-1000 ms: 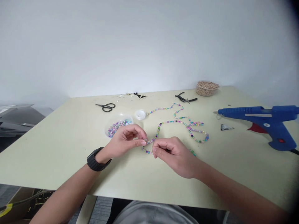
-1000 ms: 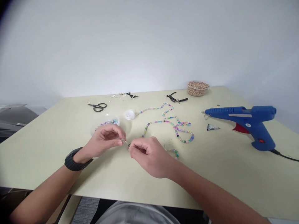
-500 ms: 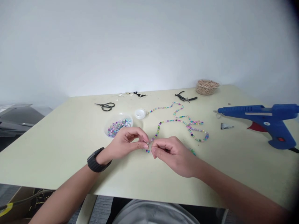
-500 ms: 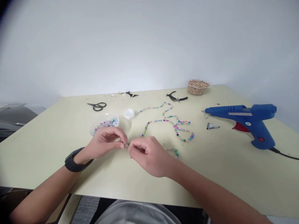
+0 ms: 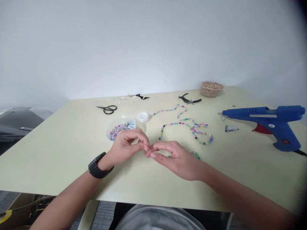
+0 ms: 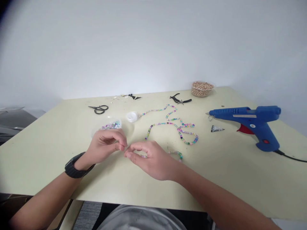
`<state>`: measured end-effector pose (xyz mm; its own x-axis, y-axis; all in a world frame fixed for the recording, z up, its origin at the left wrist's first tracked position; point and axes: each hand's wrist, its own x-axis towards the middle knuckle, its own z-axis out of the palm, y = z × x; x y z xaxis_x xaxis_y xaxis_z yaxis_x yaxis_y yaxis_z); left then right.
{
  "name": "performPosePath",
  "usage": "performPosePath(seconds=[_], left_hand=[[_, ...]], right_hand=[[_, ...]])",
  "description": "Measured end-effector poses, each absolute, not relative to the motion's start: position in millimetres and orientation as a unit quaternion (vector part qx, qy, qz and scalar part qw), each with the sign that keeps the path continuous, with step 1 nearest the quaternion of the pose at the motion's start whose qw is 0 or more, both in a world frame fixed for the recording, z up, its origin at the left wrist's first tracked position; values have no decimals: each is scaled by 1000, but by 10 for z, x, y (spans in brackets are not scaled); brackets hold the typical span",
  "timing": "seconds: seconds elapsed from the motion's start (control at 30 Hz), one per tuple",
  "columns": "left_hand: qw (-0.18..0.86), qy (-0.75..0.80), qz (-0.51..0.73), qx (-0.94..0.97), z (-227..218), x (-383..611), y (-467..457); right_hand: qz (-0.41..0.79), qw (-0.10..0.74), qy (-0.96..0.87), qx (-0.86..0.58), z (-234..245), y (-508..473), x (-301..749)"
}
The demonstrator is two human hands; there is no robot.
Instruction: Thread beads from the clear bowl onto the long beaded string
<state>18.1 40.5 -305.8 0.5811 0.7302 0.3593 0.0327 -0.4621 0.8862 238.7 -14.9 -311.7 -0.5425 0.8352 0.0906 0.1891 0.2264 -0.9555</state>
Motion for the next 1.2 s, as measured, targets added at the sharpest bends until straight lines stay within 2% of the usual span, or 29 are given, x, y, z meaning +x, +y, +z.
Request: performPosePath(seconds=[0.3,0.43,0.5,0.57,0.67,0.77,1.2], left_hand=[[438,277,383,764,-3025,169,411],[287,379,462,748,-2937,-68,588],[165,415,424,788,-2879,-242,707],[92,435,346,826,-2835,-393,808],[105,452,238,853,-2830,-506,893],[134,444,183,867,-2897,-494,920],[133,459,123,870,-2999,-427,955]], right_hand=[[577,336,-667,-332,-3125,-141,2442],[572,377,-640,-347,-3133,-147,2429],[551,405,-630,-368,-3145,-148,2425],[533,431,-621,-381,-3158,-147,2426],[519,443,-615,-395,-3177,-141,2432],[514,438,-613,-410,-3184,-135,2429],[510,438,-620,-404,-3174,-134,2408]])
